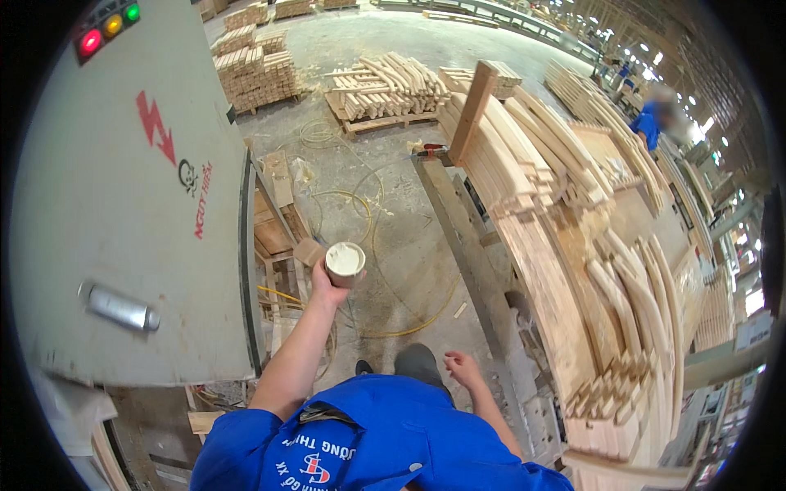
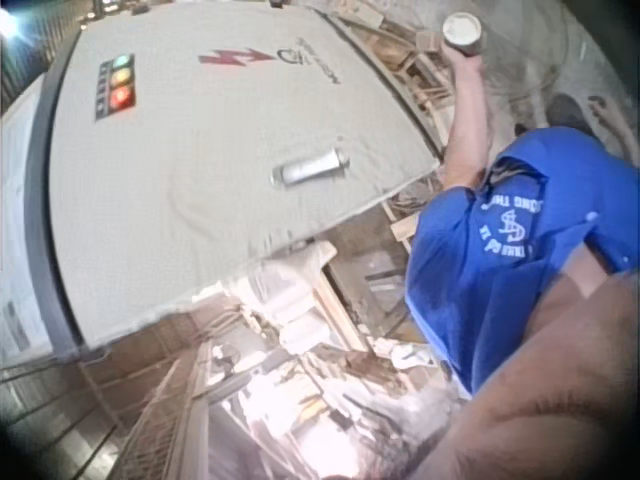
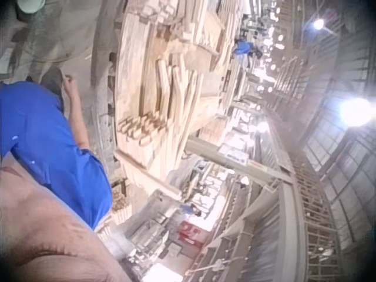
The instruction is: The person pours a liquid from a large container into a small cup, then stirs the mixture with a wooden stick. They then use a power drill with a mixing attachment to blend the contents of the cup further. Finally, they apply the mixture to a wooden piece using the stick.
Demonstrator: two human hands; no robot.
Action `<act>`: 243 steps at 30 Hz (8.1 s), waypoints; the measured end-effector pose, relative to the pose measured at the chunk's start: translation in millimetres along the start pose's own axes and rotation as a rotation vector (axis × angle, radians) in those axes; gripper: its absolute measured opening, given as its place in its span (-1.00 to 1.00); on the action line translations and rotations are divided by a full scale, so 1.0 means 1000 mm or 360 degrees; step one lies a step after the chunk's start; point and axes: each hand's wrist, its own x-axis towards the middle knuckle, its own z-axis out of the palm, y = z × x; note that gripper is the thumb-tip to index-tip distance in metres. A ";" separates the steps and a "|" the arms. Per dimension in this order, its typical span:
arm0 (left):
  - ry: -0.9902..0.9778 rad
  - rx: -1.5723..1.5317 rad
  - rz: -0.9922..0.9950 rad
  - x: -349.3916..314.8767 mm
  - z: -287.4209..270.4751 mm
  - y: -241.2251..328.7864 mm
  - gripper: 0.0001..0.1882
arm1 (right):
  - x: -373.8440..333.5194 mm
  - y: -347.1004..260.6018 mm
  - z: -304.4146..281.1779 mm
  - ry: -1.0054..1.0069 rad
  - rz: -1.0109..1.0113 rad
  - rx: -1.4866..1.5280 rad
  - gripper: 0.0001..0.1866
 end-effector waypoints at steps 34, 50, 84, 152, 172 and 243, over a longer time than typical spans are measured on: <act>0.0160 -0.0016 0.0465 0.397 0.164 0.312 -0.56 | 0.602 -0.576 0.118 -0.0612 -0.0770 0.0504 -0.72; 0.0204 0.0070 0.0690 0.475 0.219 0.427 -0.60 | 0.749 -0.635 -0.050 0.0561 -0.0725 0.1557 -0.75; -0.0140 0.0970 -0.0481 1.057 0.623 0.155 -0.57 | 0.695 -0.657 -0.538 0.2821 -0.1096 0.0991 -0.80; -0.1266 0.2629 -0.2244 1.304 1.076 -0.437 -0.63 | 1.080 -0.696 -1.007 0.0987 -0.0567 -0.2291 -0.91; -0.1332 0.2229 -0.1703 1.301 1.052 -0.494 -0.52 | 1.071 -0.689 -0.970 0.0515 0.0761 -0.1481 -0.87; -0.1164 0.2036 -0.2324 1.350 1.075 -0.460 -0.48 | 1.087 -0.694 -0.995 0.1630 0.0053 -0.2223 -0.89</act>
